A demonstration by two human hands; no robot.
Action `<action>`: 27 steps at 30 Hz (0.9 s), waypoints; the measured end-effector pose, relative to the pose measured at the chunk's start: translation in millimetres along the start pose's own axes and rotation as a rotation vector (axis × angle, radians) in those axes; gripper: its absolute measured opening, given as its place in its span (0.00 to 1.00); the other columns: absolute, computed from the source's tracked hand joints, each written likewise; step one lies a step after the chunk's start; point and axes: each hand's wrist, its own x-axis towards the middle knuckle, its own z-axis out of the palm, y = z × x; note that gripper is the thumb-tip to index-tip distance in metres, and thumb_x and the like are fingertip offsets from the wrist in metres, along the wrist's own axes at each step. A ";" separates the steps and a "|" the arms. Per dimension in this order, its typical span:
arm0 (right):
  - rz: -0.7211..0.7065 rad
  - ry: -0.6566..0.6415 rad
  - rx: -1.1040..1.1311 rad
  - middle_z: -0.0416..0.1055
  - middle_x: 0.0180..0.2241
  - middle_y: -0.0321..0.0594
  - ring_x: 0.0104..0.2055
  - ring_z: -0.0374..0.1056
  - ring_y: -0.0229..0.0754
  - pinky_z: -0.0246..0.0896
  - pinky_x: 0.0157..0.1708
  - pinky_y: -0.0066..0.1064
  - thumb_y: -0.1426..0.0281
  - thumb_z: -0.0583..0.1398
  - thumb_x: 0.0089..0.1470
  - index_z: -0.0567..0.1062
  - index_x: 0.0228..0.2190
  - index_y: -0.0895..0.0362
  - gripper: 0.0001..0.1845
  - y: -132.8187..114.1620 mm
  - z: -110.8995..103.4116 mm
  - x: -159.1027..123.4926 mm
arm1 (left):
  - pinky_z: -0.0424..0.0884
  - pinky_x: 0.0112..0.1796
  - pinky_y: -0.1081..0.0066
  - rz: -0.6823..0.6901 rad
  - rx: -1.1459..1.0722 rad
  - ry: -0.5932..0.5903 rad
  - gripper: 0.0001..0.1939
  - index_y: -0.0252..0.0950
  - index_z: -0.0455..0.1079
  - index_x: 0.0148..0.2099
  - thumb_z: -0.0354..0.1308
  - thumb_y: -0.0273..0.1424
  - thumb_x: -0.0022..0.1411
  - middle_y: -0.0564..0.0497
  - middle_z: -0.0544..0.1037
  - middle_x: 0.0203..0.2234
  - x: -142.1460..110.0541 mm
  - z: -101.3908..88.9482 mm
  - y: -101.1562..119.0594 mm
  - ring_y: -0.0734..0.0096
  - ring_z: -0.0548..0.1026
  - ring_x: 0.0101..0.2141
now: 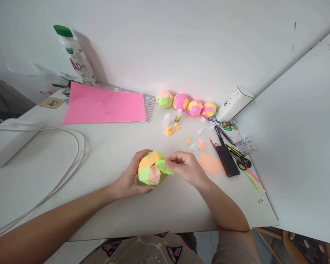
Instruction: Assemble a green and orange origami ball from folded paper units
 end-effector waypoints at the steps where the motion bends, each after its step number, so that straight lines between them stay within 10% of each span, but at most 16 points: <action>1: -0.002 0.002 0.002 0.73 0.25 0.34 0.28 0.66 0.36 0.61 0.30 0.29 0.62 0.70 0.40 0.78 0.26 0.57 0.13 0.5 -0.2 0.4 | 0.62 0.55 0.44 0.005 0.011 0.006 0.52 0.45 0.42 0.65 0.70 0.35 0.46 0.40 0.54 0.57 0.2 -0.3 0.6 0.46 0.58 0.58; 27: 0.066 -0.046 0.031 0.71 0.23 0.34 0.26 0.64 0.34 0.58 0.28 0.28 0.61 0.70 0.41 0.79 0.25 0.58 0.14 2.2 -0.3 0.0 | 0.61 0.56 0.42 0.114 0.158 0.070 0.53 0.43 0.40 0.67 0.70 0.35 0.48 0.37 0.52 0.58 1.9 -0.1 -0.4 0.43 0.55 0.60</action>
